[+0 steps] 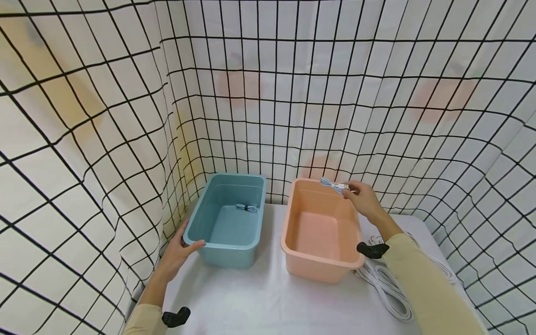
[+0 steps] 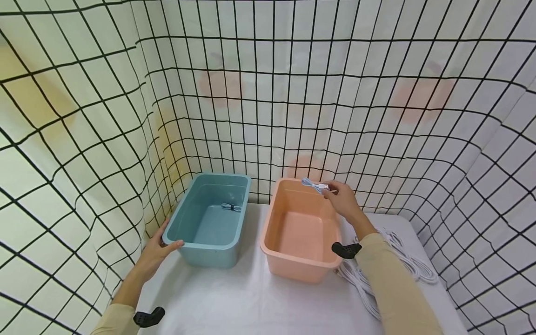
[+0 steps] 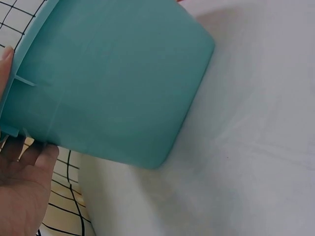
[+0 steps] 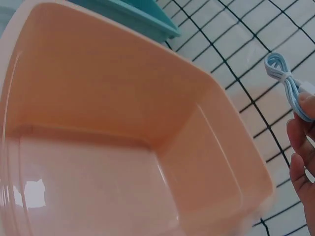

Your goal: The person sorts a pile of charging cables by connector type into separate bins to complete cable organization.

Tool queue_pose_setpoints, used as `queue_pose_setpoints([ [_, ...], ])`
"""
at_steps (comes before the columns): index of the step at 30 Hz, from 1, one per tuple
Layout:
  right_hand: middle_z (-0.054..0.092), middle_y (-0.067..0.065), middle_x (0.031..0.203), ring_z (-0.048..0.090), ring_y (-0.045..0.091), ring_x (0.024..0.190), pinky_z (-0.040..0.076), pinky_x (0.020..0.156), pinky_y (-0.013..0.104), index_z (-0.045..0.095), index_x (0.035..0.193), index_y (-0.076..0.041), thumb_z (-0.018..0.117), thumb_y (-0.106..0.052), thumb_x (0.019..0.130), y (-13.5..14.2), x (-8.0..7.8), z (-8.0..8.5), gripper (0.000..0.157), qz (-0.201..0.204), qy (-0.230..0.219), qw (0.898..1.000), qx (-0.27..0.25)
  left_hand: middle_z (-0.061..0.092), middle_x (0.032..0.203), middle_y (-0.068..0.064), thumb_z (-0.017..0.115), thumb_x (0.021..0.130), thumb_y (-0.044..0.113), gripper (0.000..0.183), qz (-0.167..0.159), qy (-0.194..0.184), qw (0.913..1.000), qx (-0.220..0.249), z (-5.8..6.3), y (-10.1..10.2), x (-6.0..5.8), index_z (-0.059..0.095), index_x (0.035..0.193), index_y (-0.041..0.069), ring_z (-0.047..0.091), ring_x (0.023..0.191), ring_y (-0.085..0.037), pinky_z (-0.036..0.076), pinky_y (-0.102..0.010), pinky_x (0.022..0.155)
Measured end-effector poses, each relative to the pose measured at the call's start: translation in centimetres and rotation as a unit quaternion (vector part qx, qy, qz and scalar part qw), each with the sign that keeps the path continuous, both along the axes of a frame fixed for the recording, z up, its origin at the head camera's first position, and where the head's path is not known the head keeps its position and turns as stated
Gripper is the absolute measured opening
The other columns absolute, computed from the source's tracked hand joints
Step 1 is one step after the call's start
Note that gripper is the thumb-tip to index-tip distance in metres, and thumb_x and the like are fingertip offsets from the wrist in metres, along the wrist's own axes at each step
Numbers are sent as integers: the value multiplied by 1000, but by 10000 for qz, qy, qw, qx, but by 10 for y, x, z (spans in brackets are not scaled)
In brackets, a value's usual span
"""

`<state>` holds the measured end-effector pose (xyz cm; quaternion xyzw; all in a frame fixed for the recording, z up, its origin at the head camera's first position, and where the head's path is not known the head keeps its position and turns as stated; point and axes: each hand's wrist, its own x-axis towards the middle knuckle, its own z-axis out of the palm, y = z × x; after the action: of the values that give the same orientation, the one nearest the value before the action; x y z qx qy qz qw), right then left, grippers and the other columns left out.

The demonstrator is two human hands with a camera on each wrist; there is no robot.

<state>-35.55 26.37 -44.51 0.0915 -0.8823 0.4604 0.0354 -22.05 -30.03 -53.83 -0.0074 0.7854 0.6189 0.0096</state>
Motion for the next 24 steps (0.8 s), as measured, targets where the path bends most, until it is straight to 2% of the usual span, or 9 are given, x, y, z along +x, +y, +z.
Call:
queue_pose_setpoints([
  [11,65,21,123,65,37,111,50,95,53,60,140,-3,59,-21,108,-42,-13,15,37,304,151,9994,-72,13,168,-24,80,94,27,108,62,-99,9999,90,-1,-1,-2,1,168,22,22,151,-47,30,-58,116],
  [21,64,18,126,65,35,112,52,93,51,59,143,-5,62,-19,107,-75,-24,18,39,476,26,9988,-141,14,168,-23,79,95,28,106,74,-30,9999,62,-2,-2,-4,2,168,24,22,151,-46,30,-57,116],
  [24,64,17,125,65,34,110,52,88,48,60,142,-5,61,-20,107,-86,-27,16,39,498,29,9986,-176,13,168,-23,79,95,27,107,57,-51,9999,68,-3,-3,-4,2,168,24,21,151,-46,30,-57,116],
])
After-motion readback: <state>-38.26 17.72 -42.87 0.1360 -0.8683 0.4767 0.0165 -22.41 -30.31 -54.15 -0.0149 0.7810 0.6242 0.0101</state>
